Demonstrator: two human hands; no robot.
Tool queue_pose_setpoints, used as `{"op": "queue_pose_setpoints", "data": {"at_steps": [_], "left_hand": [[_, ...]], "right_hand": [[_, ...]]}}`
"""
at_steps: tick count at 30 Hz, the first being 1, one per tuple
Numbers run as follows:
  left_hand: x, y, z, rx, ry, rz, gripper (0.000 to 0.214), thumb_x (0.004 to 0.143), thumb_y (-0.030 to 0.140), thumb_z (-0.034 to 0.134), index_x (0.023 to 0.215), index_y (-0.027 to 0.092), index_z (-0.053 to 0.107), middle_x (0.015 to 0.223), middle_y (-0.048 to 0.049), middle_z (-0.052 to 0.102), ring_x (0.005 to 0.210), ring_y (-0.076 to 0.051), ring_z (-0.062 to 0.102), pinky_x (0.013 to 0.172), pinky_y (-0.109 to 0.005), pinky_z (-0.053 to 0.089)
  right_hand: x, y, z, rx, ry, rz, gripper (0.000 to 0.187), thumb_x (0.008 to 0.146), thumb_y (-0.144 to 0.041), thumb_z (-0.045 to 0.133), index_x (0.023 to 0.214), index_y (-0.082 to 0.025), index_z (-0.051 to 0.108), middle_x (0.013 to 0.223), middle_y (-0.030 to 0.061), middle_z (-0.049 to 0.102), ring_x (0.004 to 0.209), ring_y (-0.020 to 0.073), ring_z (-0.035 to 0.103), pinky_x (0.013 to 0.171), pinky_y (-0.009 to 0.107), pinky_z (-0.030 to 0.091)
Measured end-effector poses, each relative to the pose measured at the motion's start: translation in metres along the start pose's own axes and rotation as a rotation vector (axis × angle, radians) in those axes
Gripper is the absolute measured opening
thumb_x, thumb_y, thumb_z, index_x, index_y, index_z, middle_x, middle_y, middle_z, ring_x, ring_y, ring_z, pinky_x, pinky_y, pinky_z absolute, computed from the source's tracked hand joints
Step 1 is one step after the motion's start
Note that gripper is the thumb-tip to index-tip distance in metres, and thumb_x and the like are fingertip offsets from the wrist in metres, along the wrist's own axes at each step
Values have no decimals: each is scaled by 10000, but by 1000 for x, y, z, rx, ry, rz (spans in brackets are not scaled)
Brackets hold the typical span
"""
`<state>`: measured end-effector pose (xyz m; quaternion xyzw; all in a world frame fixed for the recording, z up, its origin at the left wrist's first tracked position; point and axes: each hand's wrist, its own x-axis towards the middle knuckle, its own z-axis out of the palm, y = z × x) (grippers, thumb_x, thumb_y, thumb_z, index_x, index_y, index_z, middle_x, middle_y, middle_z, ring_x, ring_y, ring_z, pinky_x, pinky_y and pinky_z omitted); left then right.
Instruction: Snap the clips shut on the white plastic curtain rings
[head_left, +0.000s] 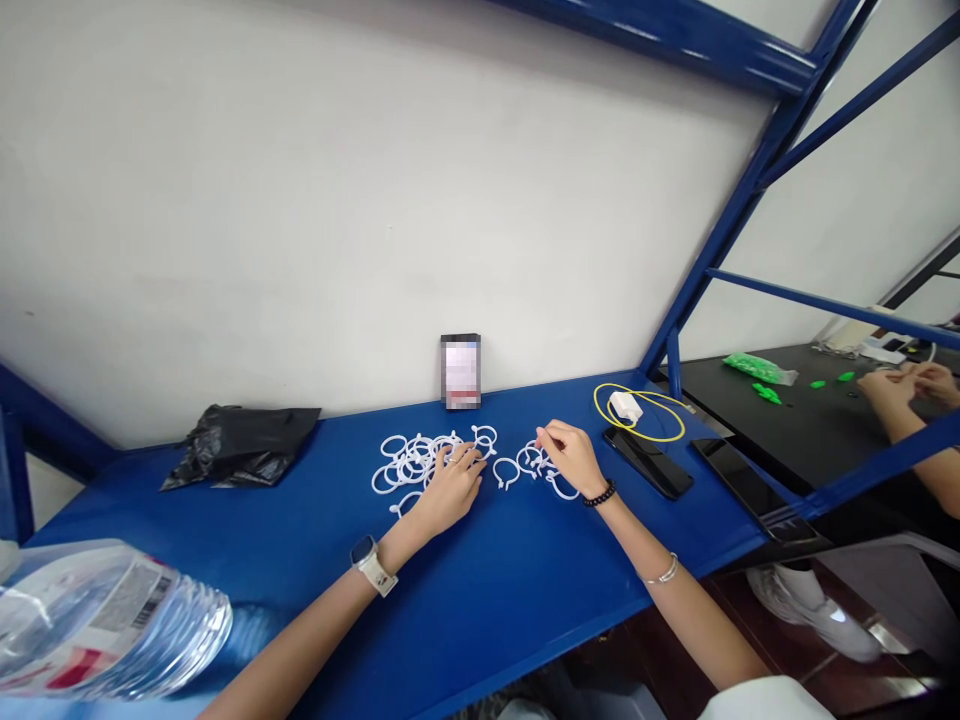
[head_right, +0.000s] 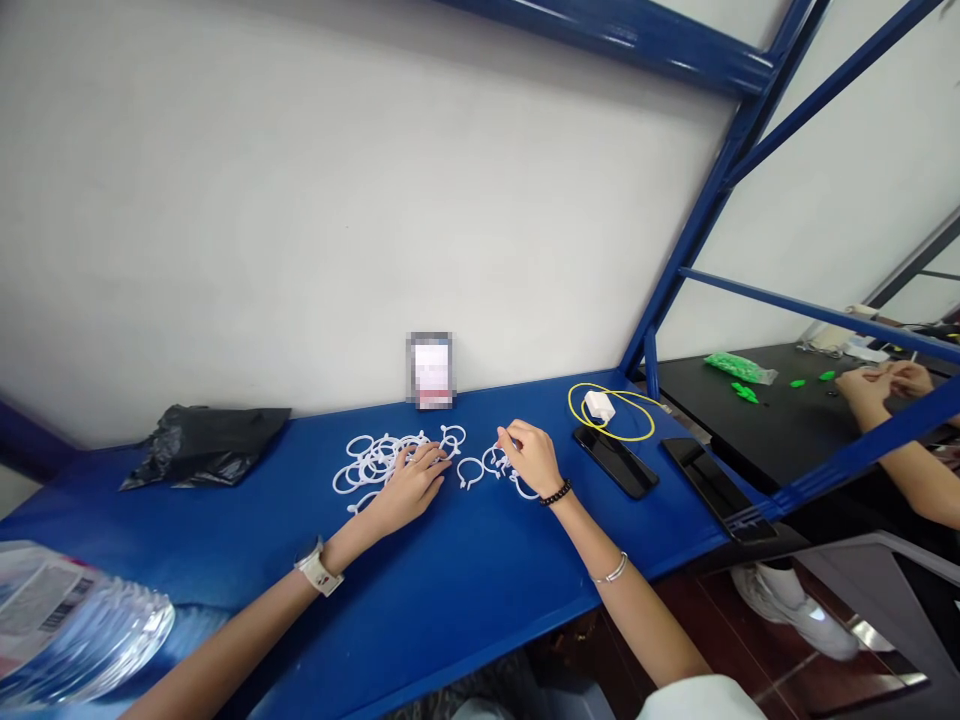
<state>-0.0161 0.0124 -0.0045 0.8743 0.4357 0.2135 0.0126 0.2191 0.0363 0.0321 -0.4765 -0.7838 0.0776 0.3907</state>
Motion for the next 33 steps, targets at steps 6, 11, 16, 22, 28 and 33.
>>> {"op": "queue_pose_setpoints", "data": {"at_steps": [6, 11, 16, 22, 28, 33], "left_hand": [[4, 5, -9, -108, 66, -26, 260, 876, 90, 384, 947, 199, 608, 961, -67, 644, 1039, -217, 537, 1009, -493, 274], [8, 13, -22, -440, 121, -105, 156, 886, 171, 444, 875, 200, 597, 895, -34, 658, 909, -183, 585, 922, -396, 382], [10, 19, -29, -817, 108, -166, 143, 855, 303, 547, 909, 184, 605, 915, -45, 656, 862, -176, 605, 810, -318, 453], [10, 24, -31, -1116, -52, -231, 286, 830, 422, 577, 956, 165, 573, 774, -21, 647, 768, -162, 618, 769, -302, 453], [8, 25, -29, -1035, -297, -157, 434, 874, 521, 450, 752, 145, 631, 719, -22, 617, 702, -140, 551, 693, -263, 412], [8, 23, -28, -1172, -274, -184, 427, 829, 532, 525, 723, 136, 645, 625, 2, 543, 603, -108, 465, 630, -245, 371]], "right_hand": [[-1, 0, 2, 8, -96, -19, 426, 954, -344, 407, 643, -172, 642, 677, 18, 593, 540, 102, 492, 568, 232, 366], [-3, -12, 9, 184, -237, -80, 237, 917, -316, 475, 862, -181, 661, 875, 43, 633, 637, 112, 538, 579, 224, 417], [-6, -20, 17, 465, -377, -36, 237, 882, -387, 527, 923, -177, 627, 967, 62, 622, 675, 119, 577, 585, 235, 454], [-10, -19, 25, 816, -527, 190, 328, 851, -502, 543, 865, -174, 523, 683, -14, 611, 442, 64, 485, 468, 198, 386], [-13, -24, 24, 826, -603, 190, 367, 830, -526, 566, 804, -161, 538, 607, -21, 560, 493, 72, 445, 443, 182, 316], [-11, -25, 18, 894, -723, 114, 394, 862, -536, 515, 816, -148, 557, 718, 9, 581, 525, 65, 400, 478, 200, 300]]}}
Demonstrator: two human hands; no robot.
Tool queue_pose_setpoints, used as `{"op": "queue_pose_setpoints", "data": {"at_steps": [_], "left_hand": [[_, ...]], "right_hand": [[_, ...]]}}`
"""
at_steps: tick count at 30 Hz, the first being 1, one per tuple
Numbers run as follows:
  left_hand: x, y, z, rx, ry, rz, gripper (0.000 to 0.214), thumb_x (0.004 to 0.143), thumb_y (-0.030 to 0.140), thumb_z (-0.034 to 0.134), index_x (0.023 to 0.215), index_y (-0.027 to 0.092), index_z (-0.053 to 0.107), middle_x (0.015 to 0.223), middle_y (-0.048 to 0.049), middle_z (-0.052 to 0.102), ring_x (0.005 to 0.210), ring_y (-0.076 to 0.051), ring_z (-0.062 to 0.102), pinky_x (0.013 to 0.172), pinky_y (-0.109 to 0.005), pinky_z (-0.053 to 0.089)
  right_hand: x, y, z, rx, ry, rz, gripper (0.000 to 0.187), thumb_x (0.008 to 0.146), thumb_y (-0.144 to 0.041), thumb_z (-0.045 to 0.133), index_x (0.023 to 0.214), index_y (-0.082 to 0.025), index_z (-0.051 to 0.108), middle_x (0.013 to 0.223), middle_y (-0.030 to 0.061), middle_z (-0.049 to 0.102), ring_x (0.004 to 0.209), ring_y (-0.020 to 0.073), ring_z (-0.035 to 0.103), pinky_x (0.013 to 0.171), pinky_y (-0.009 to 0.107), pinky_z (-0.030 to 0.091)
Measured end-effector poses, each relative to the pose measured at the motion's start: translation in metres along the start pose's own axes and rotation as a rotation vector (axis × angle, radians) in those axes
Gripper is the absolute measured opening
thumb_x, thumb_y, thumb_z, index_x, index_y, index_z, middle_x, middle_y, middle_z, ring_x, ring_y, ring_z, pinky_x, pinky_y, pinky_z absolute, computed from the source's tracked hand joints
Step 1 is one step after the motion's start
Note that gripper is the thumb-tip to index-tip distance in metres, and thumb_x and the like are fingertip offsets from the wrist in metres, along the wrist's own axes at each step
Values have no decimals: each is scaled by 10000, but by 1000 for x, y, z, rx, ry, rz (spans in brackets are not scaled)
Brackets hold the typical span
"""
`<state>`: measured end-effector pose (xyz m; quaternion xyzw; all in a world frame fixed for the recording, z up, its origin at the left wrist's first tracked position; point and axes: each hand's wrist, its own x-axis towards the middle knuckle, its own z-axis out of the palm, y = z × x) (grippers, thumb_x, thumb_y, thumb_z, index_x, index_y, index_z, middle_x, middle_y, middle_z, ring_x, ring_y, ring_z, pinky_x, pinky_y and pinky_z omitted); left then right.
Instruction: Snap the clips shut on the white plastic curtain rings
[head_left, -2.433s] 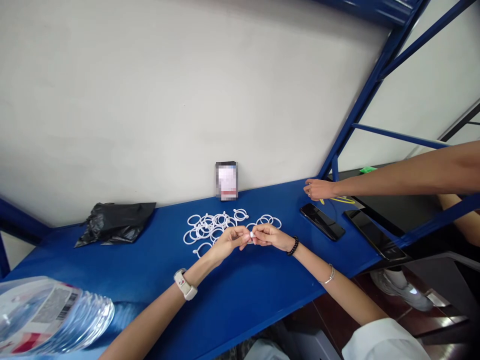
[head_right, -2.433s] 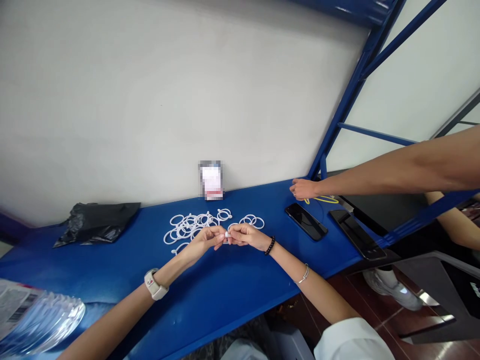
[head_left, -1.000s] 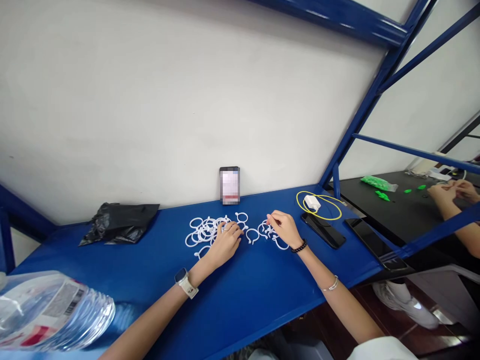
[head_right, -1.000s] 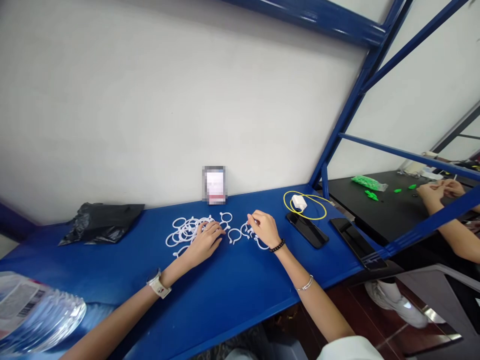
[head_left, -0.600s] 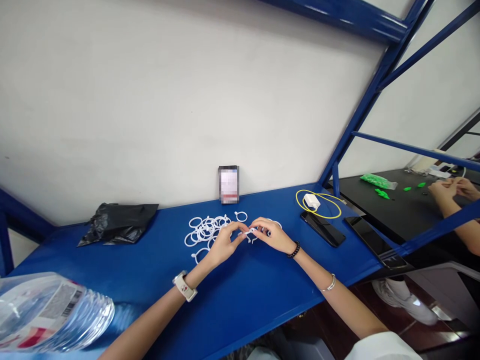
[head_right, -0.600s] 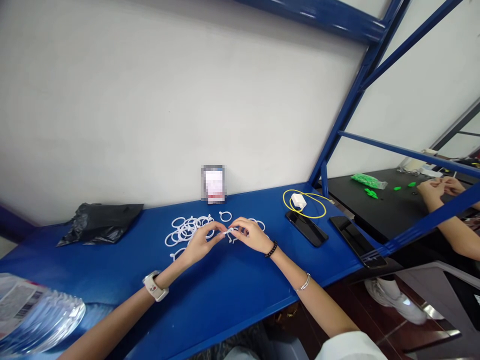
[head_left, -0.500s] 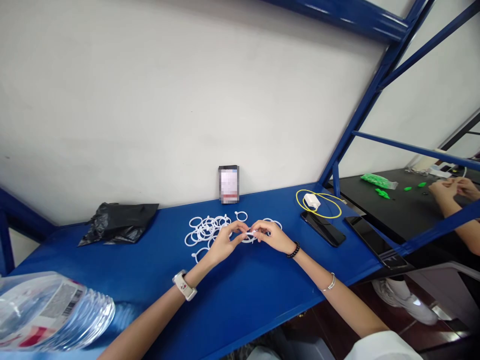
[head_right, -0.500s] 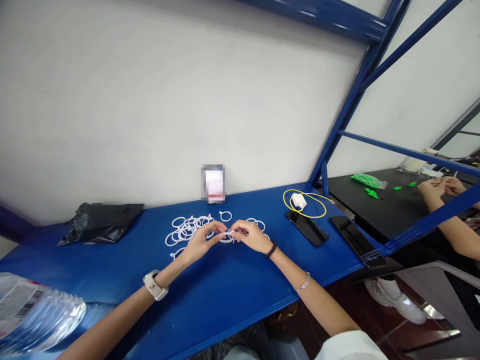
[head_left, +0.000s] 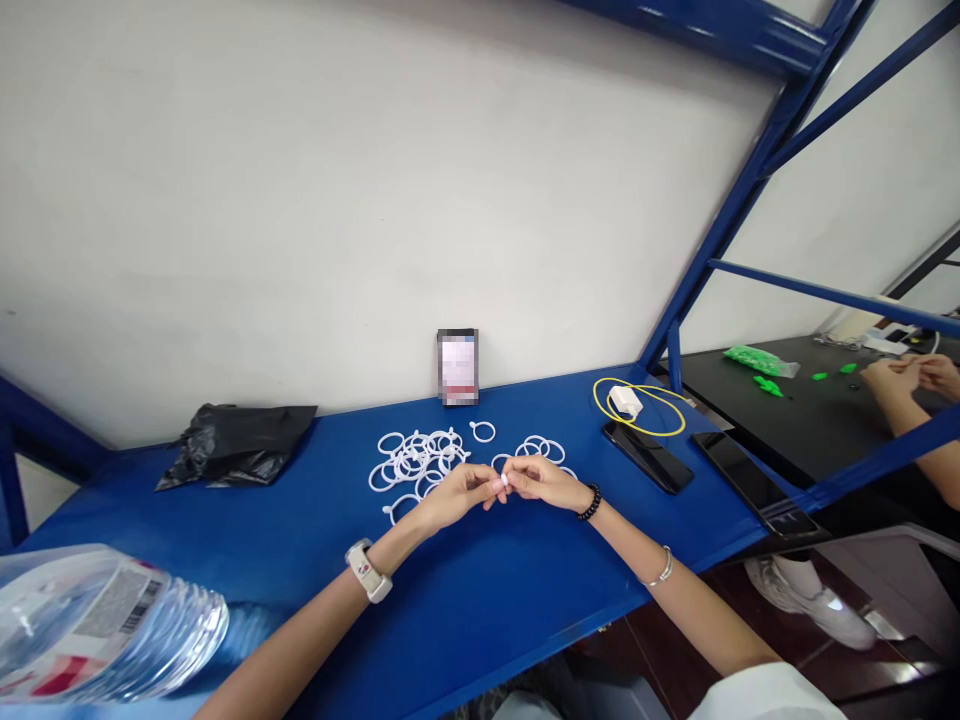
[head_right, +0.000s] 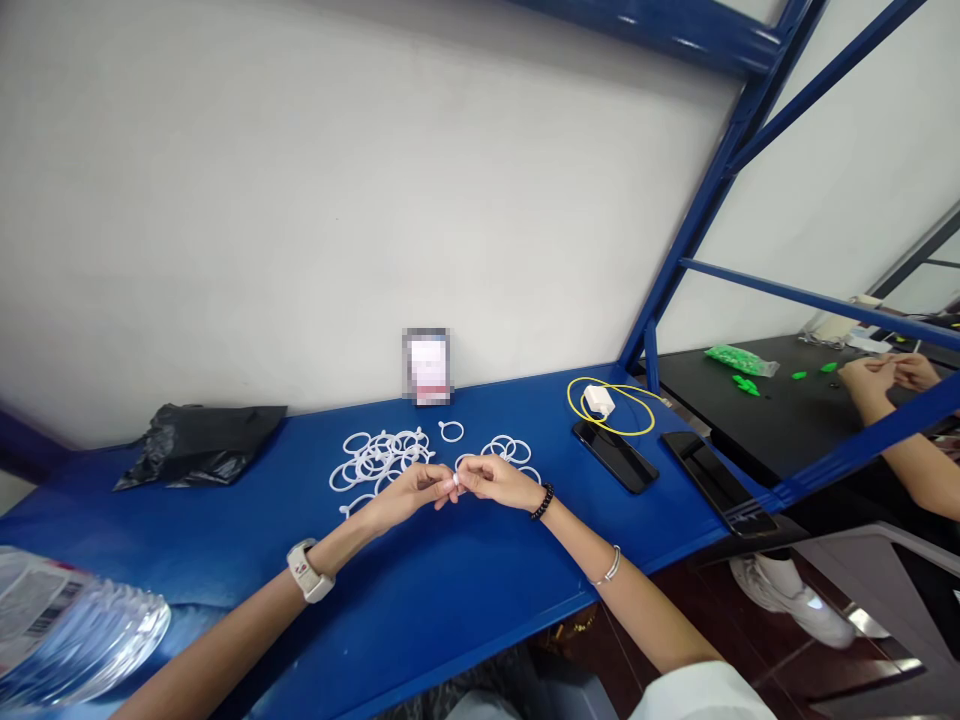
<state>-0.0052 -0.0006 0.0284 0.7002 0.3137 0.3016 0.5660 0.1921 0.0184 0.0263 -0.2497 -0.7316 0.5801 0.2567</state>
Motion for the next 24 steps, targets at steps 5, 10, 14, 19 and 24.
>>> {"op": "queue_pose_setpoints", "data": {"at_steps": [5, 10, 14, 19, 24], "left_hand": [[-2, -2, 1, -178, -47, 39, 394, 823, 482, 559, 667, 125, 617, 657, 1, 522, 534, -73, 353, 542, -232, 273], [-5, 0, 3, -263, -98, 67, 398, 816, 469, 573, 604, 132, 558, 624, 15, 442, 556, -82, 333, 551, -244, 266], [-4, 7, 2, -334, -8, 102, 439, 793, 515, 575, 564, 151, 484, 637, 6, 432, 629, -112, 390, 610, -254, 328], [3, 4, -1, -143, 121, 78, 395, 871, 499, 460, 705, 162, 581, 659, -8, 522, 667, -132, 486, 679, -265, 406], [4, -11, -9, 369, 266, 216, 263, 917, 354, 421, 1050, 219, 604, 1107, -73, 610, 1084, -215, 517, 963, -386, 393]], "right_hand": [[2, 9, 3, 163, -17, -2, 396, 822, -536, 581, 767, -143, 569, 668, -11, 533, 509, 63, 361, 461, 211, 228], [2, 16, 11, 439, -17, -12, 382, 752, -492, 693, 670, -147, 551, 588, -36, 453, 530, 71, 351, 505, 228, 239], [3, 11, 15, 669, 77, -56, 433, 685, -462, 763, 595, -168, 458, 581, -55, 383, 524, 70, 287, 536, 236, 283], [5, 6, 12, 504, 213, -16, 346, 793, -471, 654, 672, -159, 562, 596, -44, 393, 501, 69, 241, 508, 238, 245], [2, 3, -3, 63, 475, 19, 431, 846, -536, 527, 687, -146, 616, 580, -14, 454, 514, 93, 344, 486, 231, 248]]}}
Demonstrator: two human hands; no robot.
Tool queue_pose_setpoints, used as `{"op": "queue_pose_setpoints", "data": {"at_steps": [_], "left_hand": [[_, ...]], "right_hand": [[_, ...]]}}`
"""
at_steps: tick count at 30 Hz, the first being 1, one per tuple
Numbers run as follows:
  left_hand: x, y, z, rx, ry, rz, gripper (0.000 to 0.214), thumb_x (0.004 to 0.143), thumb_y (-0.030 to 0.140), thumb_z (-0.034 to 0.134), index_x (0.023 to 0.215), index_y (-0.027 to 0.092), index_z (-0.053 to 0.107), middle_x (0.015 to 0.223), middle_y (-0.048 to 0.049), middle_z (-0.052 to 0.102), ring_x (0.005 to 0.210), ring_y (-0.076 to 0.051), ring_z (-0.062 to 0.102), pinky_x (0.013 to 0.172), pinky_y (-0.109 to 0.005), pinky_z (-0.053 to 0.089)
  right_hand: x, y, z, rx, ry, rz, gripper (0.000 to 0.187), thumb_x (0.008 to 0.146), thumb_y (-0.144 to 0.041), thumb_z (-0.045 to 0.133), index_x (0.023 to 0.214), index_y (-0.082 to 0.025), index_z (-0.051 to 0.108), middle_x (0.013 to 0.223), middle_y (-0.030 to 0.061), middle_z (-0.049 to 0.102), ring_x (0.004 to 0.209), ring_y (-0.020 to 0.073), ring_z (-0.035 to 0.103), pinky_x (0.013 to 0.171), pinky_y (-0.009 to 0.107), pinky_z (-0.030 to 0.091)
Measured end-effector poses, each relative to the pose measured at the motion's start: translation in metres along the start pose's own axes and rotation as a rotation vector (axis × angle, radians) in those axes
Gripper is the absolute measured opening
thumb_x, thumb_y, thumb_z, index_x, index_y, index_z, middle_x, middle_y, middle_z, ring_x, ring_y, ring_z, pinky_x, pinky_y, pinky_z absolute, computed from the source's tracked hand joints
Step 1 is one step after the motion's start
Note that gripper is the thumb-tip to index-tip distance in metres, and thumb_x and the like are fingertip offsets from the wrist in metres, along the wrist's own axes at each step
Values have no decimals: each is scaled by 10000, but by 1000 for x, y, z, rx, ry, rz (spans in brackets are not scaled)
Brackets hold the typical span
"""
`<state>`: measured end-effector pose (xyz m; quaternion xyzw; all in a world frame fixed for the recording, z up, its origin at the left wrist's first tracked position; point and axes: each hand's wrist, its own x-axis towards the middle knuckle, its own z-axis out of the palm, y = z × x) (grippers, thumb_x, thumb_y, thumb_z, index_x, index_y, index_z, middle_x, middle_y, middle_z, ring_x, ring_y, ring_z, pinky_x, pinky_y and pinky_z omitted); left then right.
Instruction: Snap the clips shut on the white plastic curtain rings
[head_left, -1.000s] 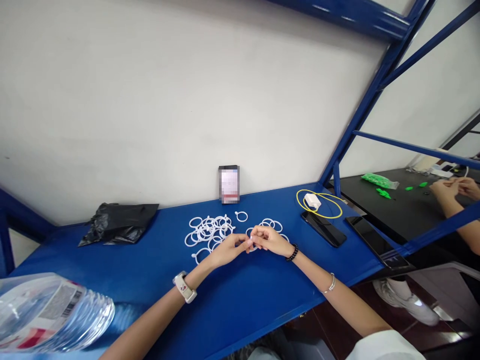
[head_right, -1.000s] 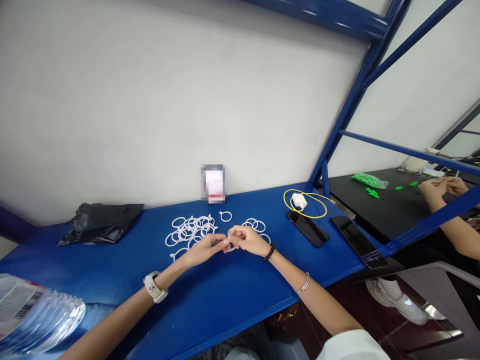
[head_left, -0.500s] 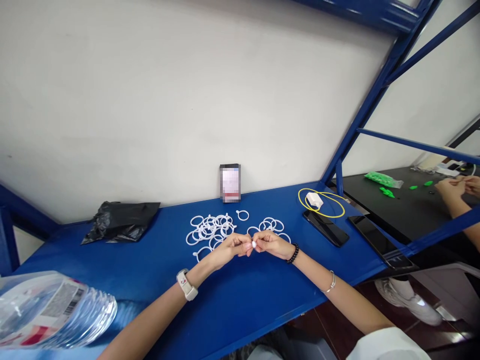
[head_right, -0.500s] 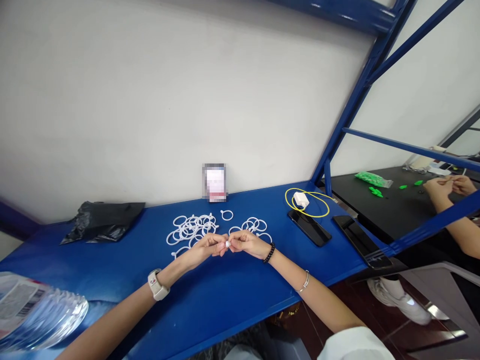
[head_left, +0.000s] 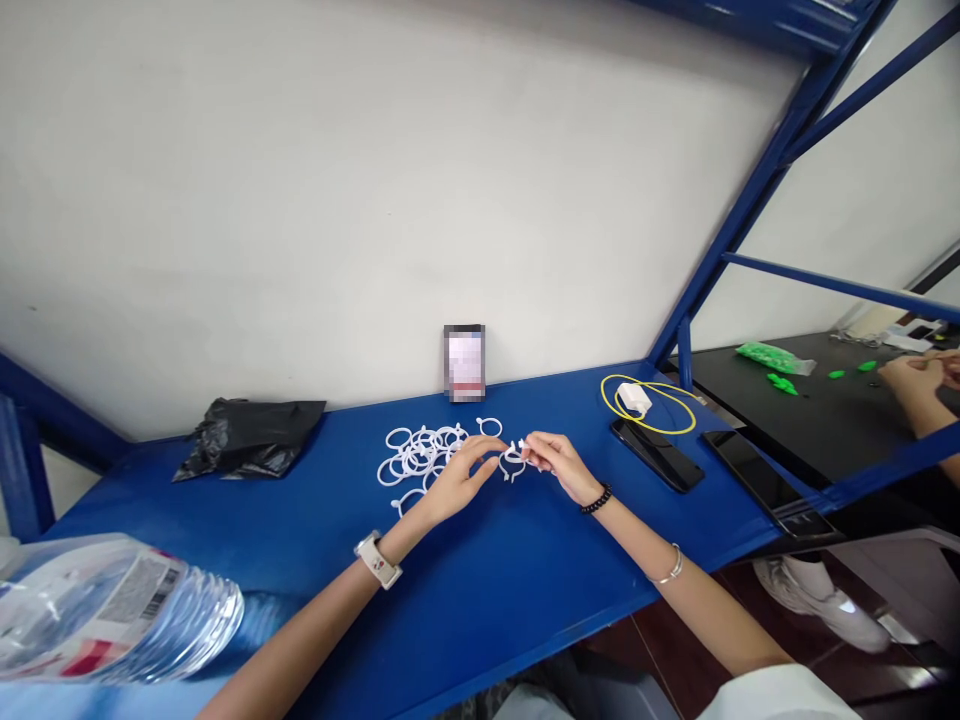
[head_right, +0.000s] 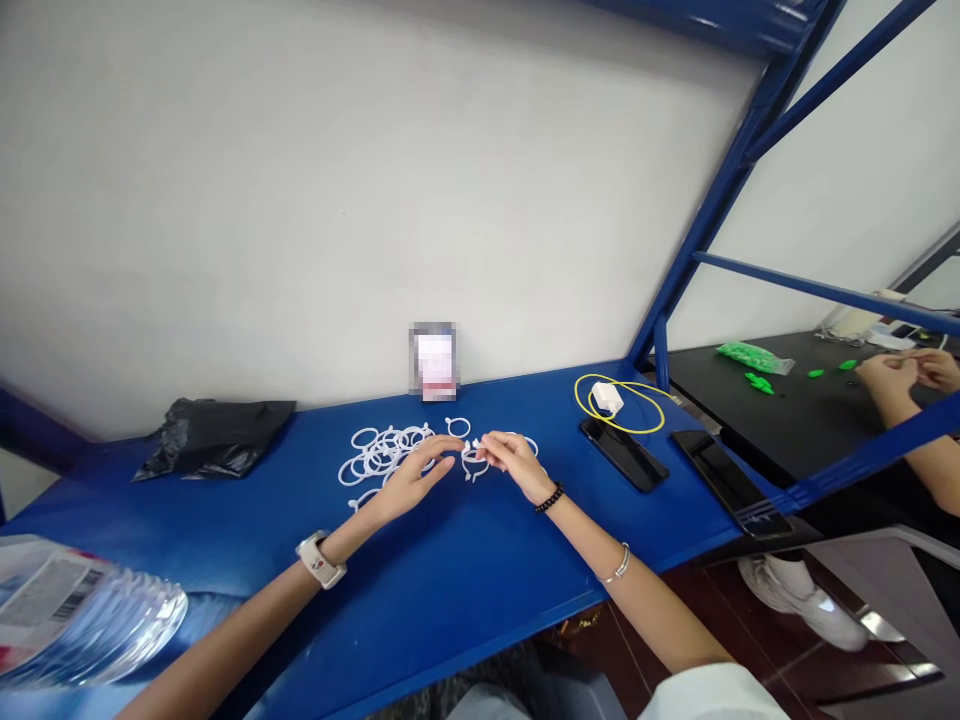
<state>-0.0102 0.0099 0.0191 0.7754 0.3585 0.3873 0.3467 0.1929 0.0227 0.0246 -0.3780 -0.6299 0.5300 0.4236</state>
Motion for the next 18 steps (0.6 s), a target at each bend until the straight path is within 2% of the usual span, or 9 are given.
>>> {"op": "queue_pose_setpoints", "data": {"at_steps": [4, 7, 11, 14, 16, 18], "left_hand": [[-5, -13, 2, 393, 16, 116, 272, 919, 222, 399, 1124, 213, 576, 1212, -93, 564, 1195, -237, 456, 1018, -458, 355], [-10, -17, 7, 583, -10, 120, 290, 910, 165, 385, 1118, 214, 581, 1224, -89, 562, 1225, -262, 434, 984, -488, 375], [-14, -16, 14, 716, -14, 147, 315, 902, 130, 374, 1132, 198, 577, 1230, -99, 563, 1220, -270, 440, 972, -486, 372], [-15, -16, 19, 785, -14, 178, 336, 896, 110, 363, 1157, 176, 564, 1237, -120, 560, 1214, -278, 447, 976, -494, 363], [-15, -16, 20, 815, -23, 195, 341, 889, 99, 366, 1161, 167, 559, 1234, -131, 561, 1206, -279, 457, 979, -494, 361], [-15, -17, 21, 830, -26, 204, 334, 882, 96, 373, 1151, 163, 559, 1216, -137, 568, 1197, -276, 466, 982, -488, 360]], "right_hand": [[2, -5, -15, -456, 236, -158, 412, 903, -468, 453, 703, -158, 637, 680, 24, 566, 516, 104, 405, 507, 239, 304], [3, -6, -23, -743, 300, -237, 340, 918, -360, 452, 721, -177, 660, 802, 31, 617, 529, 101, 442, 545, 244, 343], [5, 1, -21, -862, 237, -231, 278, 920, -281, 439, 803, -194, 676, 878, 37, 642, 586, 123, 518, 586, 257, 402], [8, 10, -10, -902, 123, -323, 250, 921, -238, 428, 1010, -206, 659, 1022, 68, 641, 859, 193, 583, 768, 315, 461], [11, 17, 0, -935, 49, -386, 303, 925, -210, 411, 1165, -209, 597, 1138, 87, 618, 1051, 232, 535, 895, 383, 441], [16, 23, 10, -985, -12, -414, 359, 933, -192, 388, 1263, -209, 529, 1220, 102, 587, 1132, 249, 492, 933, 431, 424]]}}
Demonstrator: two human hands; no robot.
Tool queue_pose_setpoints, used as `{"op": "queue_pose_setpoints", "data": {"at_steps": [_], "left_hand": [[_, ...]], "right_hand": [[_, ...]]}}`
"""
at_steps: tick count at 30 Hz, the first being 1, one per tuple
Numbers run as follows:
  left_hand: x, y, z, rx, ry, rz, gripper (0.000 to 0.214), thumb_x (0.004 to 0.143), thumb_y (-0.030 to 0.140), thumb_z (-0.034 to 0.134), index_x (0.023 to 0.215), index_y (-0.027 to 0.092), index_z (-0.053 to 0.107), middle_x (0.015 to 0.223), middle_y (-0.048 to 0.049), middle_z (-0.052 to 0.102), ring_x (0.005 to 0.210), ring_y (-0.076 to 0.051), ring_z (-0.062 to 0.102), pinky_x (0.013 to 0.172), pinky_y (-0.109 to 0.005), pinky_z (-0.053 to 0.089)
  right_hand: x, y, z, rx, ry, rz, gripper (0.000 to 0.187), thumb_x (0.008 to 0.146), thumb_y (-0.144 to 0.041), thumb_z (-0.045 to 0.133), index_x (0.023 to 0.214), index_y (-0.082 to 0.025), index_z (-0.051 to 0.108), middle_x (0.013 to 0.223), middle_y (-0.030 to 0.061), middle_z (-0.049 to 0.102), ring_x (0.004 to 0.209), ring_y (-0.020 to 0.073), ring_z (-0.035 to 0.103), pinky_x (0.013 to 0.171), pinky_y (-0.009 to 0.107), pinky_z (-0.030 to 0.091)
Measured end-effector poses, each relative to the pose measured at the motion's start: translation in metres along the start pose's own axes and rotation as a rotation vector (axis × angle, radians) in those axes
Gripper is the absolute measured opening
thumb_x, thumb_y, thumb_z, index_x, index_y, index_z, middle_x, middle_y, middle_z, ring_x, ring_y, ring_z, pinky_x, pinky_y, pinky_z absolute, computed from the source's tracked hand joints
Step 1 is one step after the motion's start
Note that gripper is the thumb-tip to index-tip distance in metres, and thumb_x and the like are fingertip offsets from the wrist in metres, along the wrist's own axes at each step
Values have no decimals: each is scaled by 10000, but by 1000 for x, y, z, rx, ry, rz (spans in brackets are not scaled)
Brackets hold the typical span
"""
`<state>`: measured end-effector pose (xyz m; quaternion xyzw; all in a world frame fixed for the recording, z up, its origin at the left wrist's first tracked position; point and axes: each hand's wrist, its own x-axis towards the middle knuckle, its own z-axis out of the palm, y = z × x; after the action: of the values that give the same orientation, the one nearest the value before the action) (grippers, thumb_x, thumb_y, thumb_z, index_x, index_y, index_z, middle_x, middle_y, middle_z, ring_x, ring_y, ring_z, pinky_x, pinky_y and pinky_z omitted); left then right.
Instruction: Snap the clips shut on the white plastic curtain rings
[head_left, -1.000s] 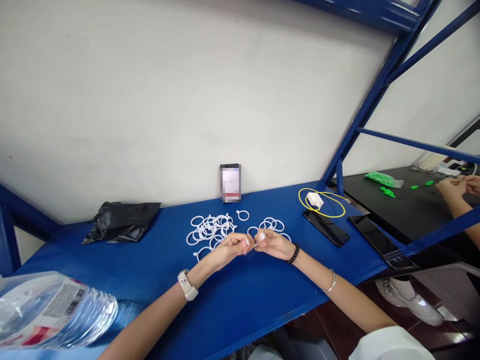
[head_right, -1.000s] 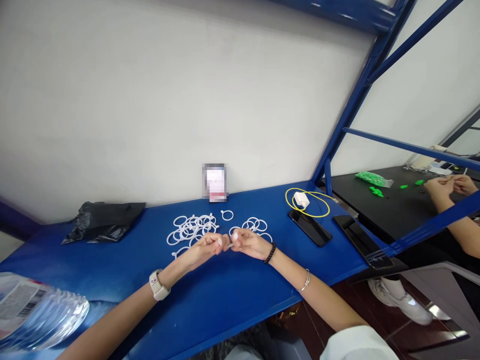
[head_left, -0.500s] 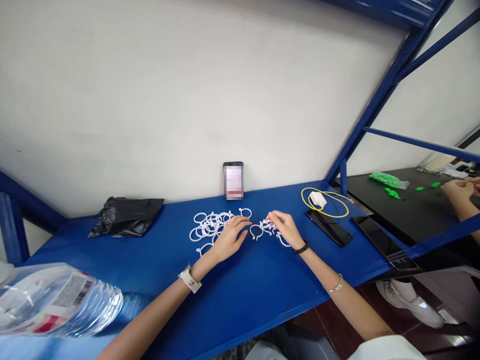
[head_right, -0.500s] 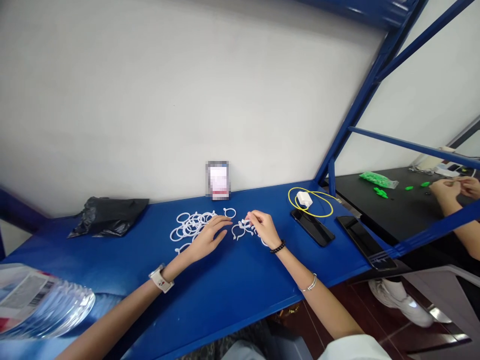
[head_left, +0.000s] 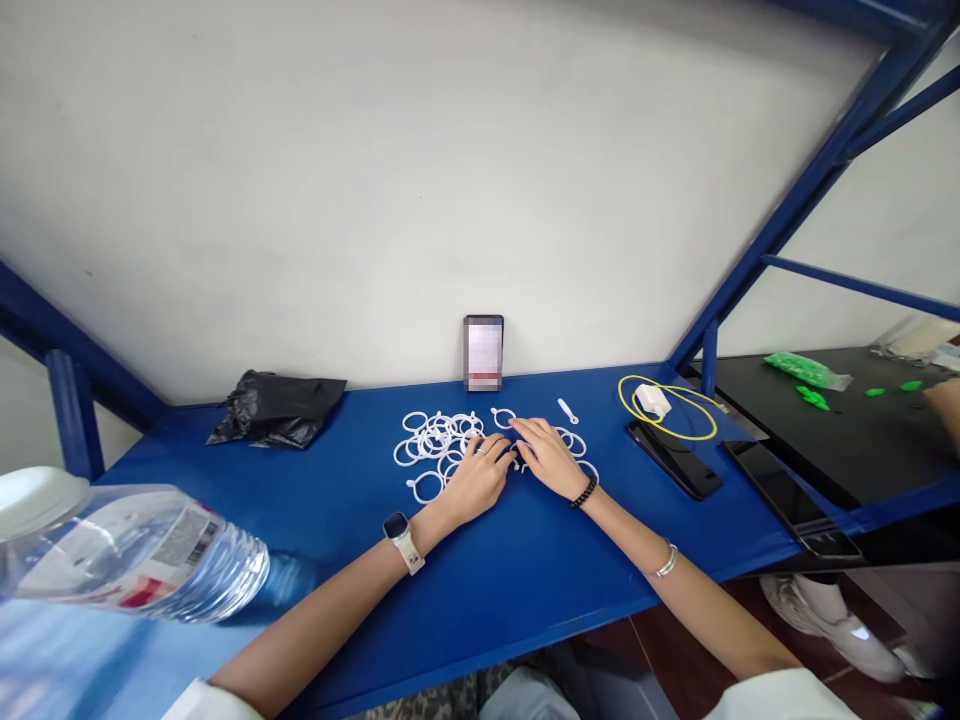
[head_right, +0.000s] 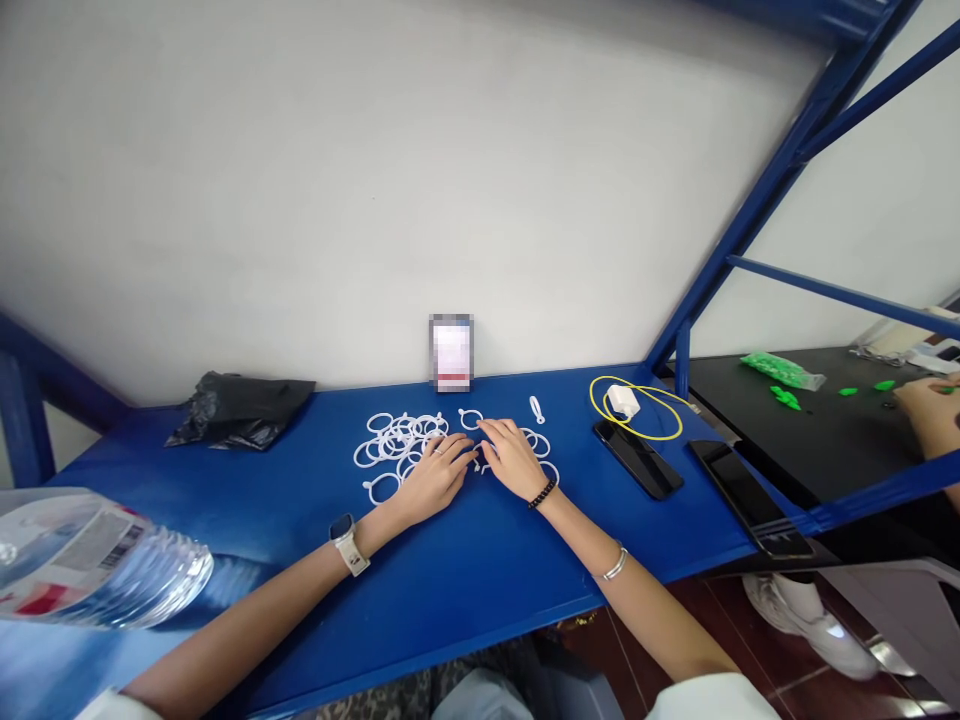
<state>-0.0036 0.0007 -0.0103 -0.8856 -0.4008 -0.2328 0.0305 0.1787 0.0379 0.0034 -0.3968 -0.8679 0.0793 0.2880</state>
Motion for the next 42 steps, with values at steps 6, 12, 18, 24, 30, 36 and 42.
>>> {"op": "queue_pose_setpoints", "data": {"at_steps": [6, 12, 18, 24, 30, 36, 42], "left_hand": [[-1, -2, 3, -13, -2, -36, 300, 872, 103, 385, 1113, 148, 559, 1145, -130, 588, 1158, -272, 485, 980, -463, 360], [-1, -3, 1, -50, 0, -33, 307, 875, 90, 366, 1116, 157, 544, 1125, -114, 588, 1126, -253, 492, 962, -436, 363], [-1, -5, 0, -89, 7, -54, 296, 879, 97, 363, 1094, 167, 555, 1074, -102, 600, 1082, -247, 505, 938, -428, 369], [-2, -6, -1, -117, 70, -110, 293, 882, 97, 358, 1074, 181, 562, 1050, -87, 607, 1067, -240, 507, 937, -426, 373], [-1, -9, -1, -147, 246, -261, 225, 908, 179, 407, 1078, 183, 554, 1055, -92, 604, 1049, -245, 519, 894, -408, 409], [-1, -13, -1, -226, 375, -287, 216, 924, 279, 444, 1076, 182, 563, 1044, -92, 606, 1029, -233, 522, 902, -401, 411], [-1, -10, -4, -351, 340, -158, 217, 936, 266, 407, 860, 188, 594, 918, -71, 616, 911, -198, 529, 836, -365, 428]], "right_hand": [[16, -3, 19, -143, -79, -53, 355, 936, -127, 369, 1238, -179, 548, 1191, 125, 606, 1092, 268, 500, 876, 439, 419], [15, -3, 14, -244, -93, 9, 173, 922, -191, 490, 999, -161, 642, 957, 96, 651, 928, 253, 522, 783, 387, 385], [11, 0, 11, -160, -67, 52, 129, 900, -193, 536, 801, -184, 619, 841, 57, 639, 846, 220, 513, 743, 348, 356], [9, 4, 13, -60, -38, 65, 168, 915, -141, 445, 789, -179, 550, 845, 76, 608, 822, 222, 501, 752, 351, 389], [8, 4, 15, 587, 13, 265, 165, 941, -330, 411, 869, -200, 482, 816, 26, 572, 774, 173, 546, 736, 322, 426], [4, -10, 10, 1155, -75, 301, 301, 876, -494, 511, 875, -193, 491, 772, -4, 525, 718, 130, 520, 717, 275, 426], [2, -24, 2, 959, -164, 246, 363, 898, -531, 446, 796, -188, 508, 712, -10, 547, 564, 98, 478, 562, 236, 397]]}}
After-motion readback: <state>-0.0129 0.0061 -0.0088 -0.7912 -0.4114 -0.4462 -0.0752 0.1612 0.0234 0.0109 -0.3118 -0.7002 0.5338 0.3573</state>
